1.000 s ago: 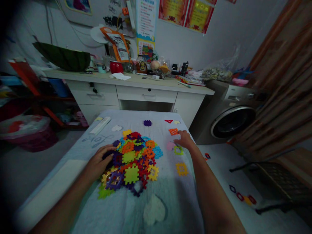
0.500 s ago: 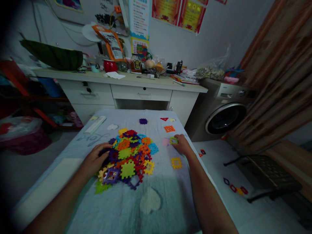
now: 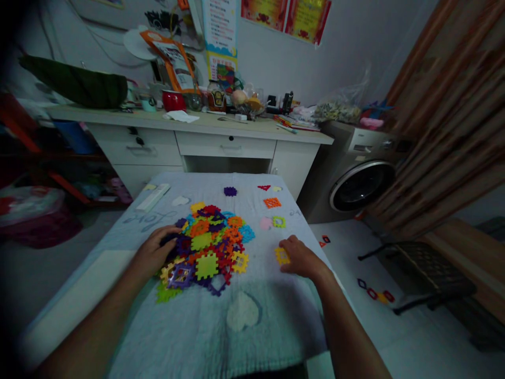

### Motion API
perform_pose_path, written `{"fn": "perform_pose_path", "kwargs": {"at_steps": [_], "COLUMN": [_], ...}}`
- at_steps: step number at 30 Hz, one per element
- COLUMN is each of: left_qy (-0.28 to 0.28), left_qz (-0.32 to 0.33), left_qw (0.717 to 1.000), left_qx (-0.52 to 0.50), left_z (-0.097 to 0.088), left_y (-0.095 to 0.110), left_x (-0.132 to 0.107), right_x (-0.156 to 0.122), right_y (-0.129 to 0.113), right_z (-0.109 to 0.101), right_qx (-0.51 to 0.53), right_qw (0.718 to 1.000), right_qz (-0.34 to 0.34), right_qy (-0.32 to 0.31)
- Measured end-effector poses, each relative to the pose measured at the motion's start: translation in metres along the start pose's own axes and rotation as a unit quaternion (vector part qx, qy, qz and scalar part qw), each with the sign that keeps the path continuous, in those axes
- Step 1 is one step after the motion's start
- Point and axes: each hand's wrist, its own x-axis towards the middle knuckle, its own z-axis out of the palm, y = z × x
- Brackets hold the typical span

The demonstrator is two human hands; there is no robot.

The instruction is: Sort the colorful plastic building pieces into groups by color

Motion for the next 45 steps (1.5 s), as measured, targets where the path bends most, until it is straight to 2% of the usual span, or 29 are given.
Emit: {"fn": "perform_pose_path", "kwargs": {"at_steps": [3, 9, 13, 21, 27, 30, 33, 36, 41, 45], "left_qy": [-0.002, -0.004, -0.003, -0.001, 0.002, 0.002, 0.007, 0.004, -0.003, -0.002], "left_qz": [-0.004, -0.003, -0.001, -0.004, -0.001, -0.003, -0.003, -0.001, -0.002, -0.002], "left_qw": [1.0, 1.0, 1.0, 1.0, 1.0, 1.0, 1.0, 1.0, 1.0, 1.0], "left_qx": [-0.003, 0.0, 0.002, 0.004, -0.002, -0.001, -0.001, 0.0, -0.002, -0.003], "left_z": [0.0, 0.0, 0.0, -0.001, 0.0, 0.0, 0.0, 0.0, -0.001, -0.001], "left_y": [0.001, -0.002, -0.003, 0.001, 0.0, 0.0, 0.0, 0.0, 0.0, 0.0], "left_x": [0.0, 0.0, -0.001, -0.001, 0.0, 0.0, 0.0, 0.0, -0.001, -0.001], "right_x": [-0.001, 0.009, 0.017, 0.028, 0.027, 0.031, 0.049, 0.078, 0.128, 0.159], "right_y": [0.0, 0.019, 0.023, 0.017, 0.02, 0.021, 0.019, 0.013, 0.003, -0.003], "right_z": [0.003, 0.0, 0.002, 0.0, 0.001, -0.004, -0.014, -0.021, -0.02, -0.019], "right_qx": [-0.007, 0.009, 0.002, -0.077, -0.063, -0.059, -0.075, -0.099, -0.072, -0.052], "right_qw": [1.0, 0.997, 0.993, 0.994, 0.997, 0.996, 0.992, 0.987, 0.977, 0.959], "right_qz": [0.004, 0.009, 0.032, 0.04, 0.015, 0.016, 0.015, 0.024, 0.117, 0.192], "right_qy": [0.028, 0.078, 0.115, 0.069, 0.049, 0.06, 0.096, 0.123, 0.165, 0.2]}}
